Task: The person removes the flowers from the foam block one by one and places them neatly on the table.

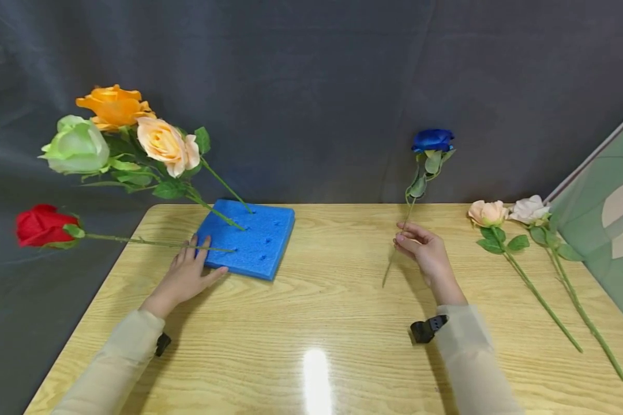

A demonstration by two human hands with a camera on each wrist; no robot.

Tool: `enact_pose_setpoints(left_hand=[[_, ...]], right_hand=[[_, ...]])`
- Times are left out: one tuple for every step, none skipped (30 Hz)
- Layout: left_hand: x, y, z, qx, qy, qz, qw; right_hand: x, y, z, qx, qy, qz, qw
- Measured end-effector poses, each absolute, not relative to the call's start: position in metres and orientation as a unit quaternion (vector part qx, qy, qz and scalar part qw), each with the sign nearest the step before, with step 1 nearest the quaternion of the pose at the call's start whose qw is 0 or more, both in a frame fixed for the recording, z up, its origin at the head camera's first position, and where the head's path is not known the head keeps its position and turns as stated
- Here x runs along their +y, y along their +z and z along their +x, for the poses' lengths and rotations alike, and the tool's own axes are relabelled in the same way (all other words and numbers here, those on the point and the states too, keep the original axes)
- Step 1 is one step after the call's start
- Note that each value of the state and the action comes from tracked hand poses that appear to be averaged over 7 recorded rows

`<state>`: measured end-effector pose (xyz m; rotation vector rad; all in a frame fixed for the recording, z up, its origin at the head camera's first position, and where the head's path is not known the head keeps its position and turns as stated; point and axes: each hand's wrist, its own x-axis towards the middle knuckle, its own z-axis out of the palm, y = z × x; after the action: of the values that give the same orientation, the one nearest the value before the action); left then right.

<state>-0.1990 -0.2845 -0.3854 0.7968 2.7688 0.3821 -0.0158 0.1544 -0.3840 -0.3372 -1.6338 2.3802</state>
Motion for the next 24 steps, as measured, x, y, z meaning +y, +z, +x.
enact_pose_setpoints(left_hand=[[-0.285, -0.385, -0.199, 0.946, 0.129, 0.274, 0.118], [-0.285, -0.385, -0.200, 0.946, 0.127, 0.273, 0.121], [-0.285, -0.385, -0.200, 0.946, 0.126, 0.274, 0.122], [-0.285, -0.385, -0.200, 0.946, 0.124, 0.275, 0.122], [-0.285, -0.385, -0.201, 0.946, 0.122, 0.274, 0.123], [-0.285, -0.386, -0.201, 0.946, 0.119, 0.275, 0.122], [-0.285, -0.386, -0.201, 0.946, 0.117, 0.275, 0.123], [-0.284, -0.386, -0.201, 0.946, 0.116, 0.275, 0.124], [-0.284, -0.386, -0.201, 0.946, 0.115, 0.275, 0.125], [-0.283, -0.386, -0.201, 0.947, 0.114, 0.273, 0.127], [-0.283, -0.386, -0.201, 0.947, 0.114, 0.273, 0.127], [-0.283, -0.386, -0.201, 0.947, 0.114, 0.272, 0.128], [-0.282, -0.386, -0.201, 0.947, 0.114, 0.270, 0.129], [-0.282, -0.385, -0.201, 0.948, 0.113, 0.269, 0.129], [-0.282, -0.386, -0.201, 0.948, 0.113, 0.268, 0.129], [-0.282, -0.386, -0.201, 0.948, 0.112, 0.268, 0.129], [-0.281, -0.386, -0.201, 0.949, 0.111, 0.267, 0.128], [-0.281, -0.386, -0.201, 0.949, 0.111, 0.267, 0.128], [-0.281, -0.386, -0.201, 0.949, 0.110, 0.267, 0.128], [-0.280, -0.386, -0.201, 0.949, 0.109, 0.266, 0.129], [-0.280, -0.386, -0.201, 0.949, 0.109, 0.266, 0.129], [-0.280, -0.386, -0.200, 0.949, 0.108, 0.266, 0.128], [-0.279, -0.386, -0.200, 0.949, 0.108, 0.266, 0.127], [-0.279, -0.386, -0.200, 0.950, 0.107, 0.266, 0.127]], right_hand=[[0.159, -0.385, -0.012, -0.565, 0.809, -0.117, 0.113], [0.163, -0.386, -0.008, -0.571, 0.805, -0.118, 0.108], [0.168, -0.387, -0.004, -0.580, 0.799, -0.120, 0.104], [0.172, -0.387, 0.000, -0.586, 0.795, -0.122, 0.099], [0.177, -0.388, 0.004, -0.596, 0.788, -0.125, 0.093], [0.181, -0.389, 0.007, -0.602, 0.784, -0.126, 0.087], [0.186, -0.390, 0.011, -0.607, 0.780, -0.127, 0.082], [0.190, -0.392, 0.015, -0.611, 0.777, -0.127, 0.077], [0.195, -0.393, 0.018, -0.616, 0.774, -0.127, 0.072], [0.199, -0.394, 0.022, -0.618, 0.773, -0.125, 0.067], [0.203, -0.395, 0.025, -0.621, 0.771, -0.125, 0.063], [0.206, -0.396, 0.028, -0.624, 0.769, -0.124, 0.060], [0.210, -0.397, 0.031, -0.628, 0.766, -0.124, 0.057], [0.213, -0.397, 0.033, -0.633, 0.762, -0.125, 0.054], [0.217, -0.398, 0.036, -0.639, 0.758, -0.126, 0.050], [0.220, -0.398, 0.039, -0.643, 0.754, -0.127, 0.046], [0.223, -0.398, 0.041, -0.650, 0.748, -0.129, 0.043], [0.226, -0.398, 0.044, -0.657, 0.742, -0.130, 0.039], [0.230, -0.398, 0.047, -0.665, 0.735, -0.130, 0.036], [0.233, -0.397, 0.049, -0.670, 0.730, -0.130, 0.031], [0.236, -0.397, 0.052, -0.674, 0.726, -0.130, 0.028], [0.239, -0.397, 0.054, -0.679, 0.722, -0.130, 0.024], [0.241, -0.396, 0.057, -0.684, 0.718, -0.130, 0.019], [0.244, -0.395, 0.059, -0.687, 0.715, -0.130, 0.014]])
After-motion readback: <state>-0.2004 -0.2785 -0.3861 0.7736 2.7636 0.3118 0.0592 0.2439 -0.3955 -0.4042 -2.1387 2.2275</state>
